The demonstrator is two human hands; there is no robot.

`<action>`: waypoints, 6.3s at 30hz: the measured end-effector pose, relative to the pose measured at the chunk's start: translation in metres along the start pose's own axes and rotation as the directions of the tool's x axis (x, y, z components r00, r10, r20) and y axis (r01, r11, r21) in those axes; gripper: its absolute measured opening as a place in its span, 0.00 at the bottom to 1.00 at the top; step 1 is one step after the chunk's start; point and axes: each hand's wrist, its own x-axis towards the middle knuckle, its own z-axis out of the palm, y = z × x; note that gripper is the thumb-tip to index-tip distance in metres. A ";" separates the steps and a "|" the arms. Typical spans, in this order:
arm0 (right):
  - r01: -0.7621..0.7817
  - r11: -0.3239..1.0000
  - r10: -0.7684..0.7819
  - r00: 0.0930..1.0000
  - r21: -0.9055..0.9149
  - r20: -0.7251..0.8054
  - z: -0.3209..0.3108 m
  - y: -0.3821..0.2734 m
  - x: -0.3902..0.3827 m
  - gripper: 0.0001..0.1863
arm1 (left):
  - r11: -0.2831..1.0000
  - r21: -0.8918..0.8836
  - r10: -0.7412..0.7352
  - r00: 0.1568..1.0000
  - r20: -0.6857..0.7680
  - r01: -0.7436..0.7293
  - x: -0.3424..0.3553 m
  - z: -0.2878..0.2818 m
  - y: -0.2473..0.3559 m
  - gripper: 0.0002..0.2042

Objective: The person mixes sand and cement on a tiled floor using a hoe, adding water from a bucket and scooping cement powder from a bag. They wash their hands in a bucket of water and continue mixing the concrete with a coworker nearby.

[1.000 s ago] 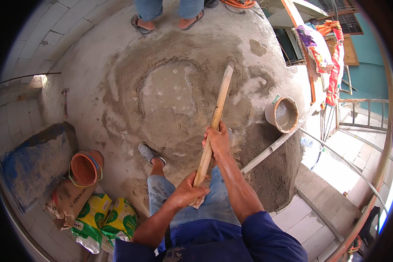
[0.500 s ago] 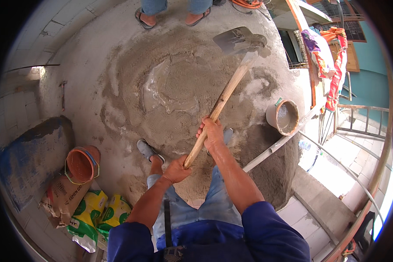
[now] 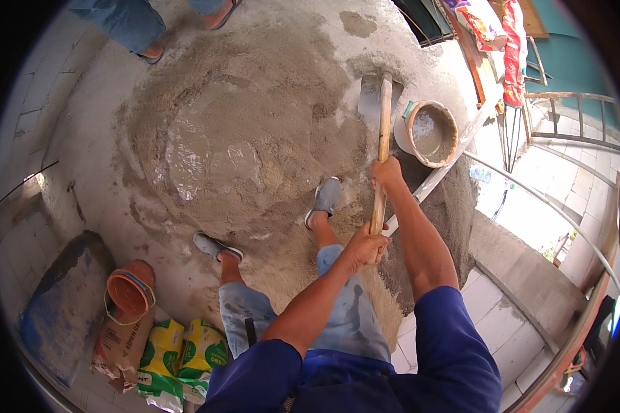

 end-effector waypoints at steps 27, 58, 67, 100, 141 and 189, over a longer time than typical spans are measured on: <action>-0.236 0.877 0.054 0.913 0.418 0.404 0.047 0.024 -0.193 0.09 | 0.982 0.187 0.039 0.972 -0.230 0.005 -0.213 0.039 0.008 0.24; -0.144 0.627 -0.267 0.884 0.766 0.385 0.235 -0.119 -0.271 0.09 | 0.397 0.918 0.580 0.779 -0.239 -0.014 -0.283 -0.218 0.034 0.28; -0.148 0.638 -0.070 0.966 0.756 0.248 0.123 -0.027 -0.241 0.09 | 0.555 0.826 0.377 0.915 -0.146 -0.097 -0.226 -0.117 -0.032 0.30; 0.091 0.985 -0.127 0.958 0.146 0.258 0.076 -0.128 -0.086 0.26 | 0.987 -0.039 0.139 0.950 -0.279 -0.156 -0.113 -0.006 0.108 0.21; -0.342 0.667 -0.171 0.794 0.662 0.583 0.427 -0.180 -0.316 0.09 | 0.400 0.778 0.724 0.353 -0.593 0.485 -0.426 -0.370 -0.046 0.13; -0.238 0.755 0.012 0.937 0.611 0.349 0.153 -0.026 -0.023 0.13 | 0.252 0.850 0.375 0.763 -0.526 0.462 -0.046 -0.111 0.033 0.17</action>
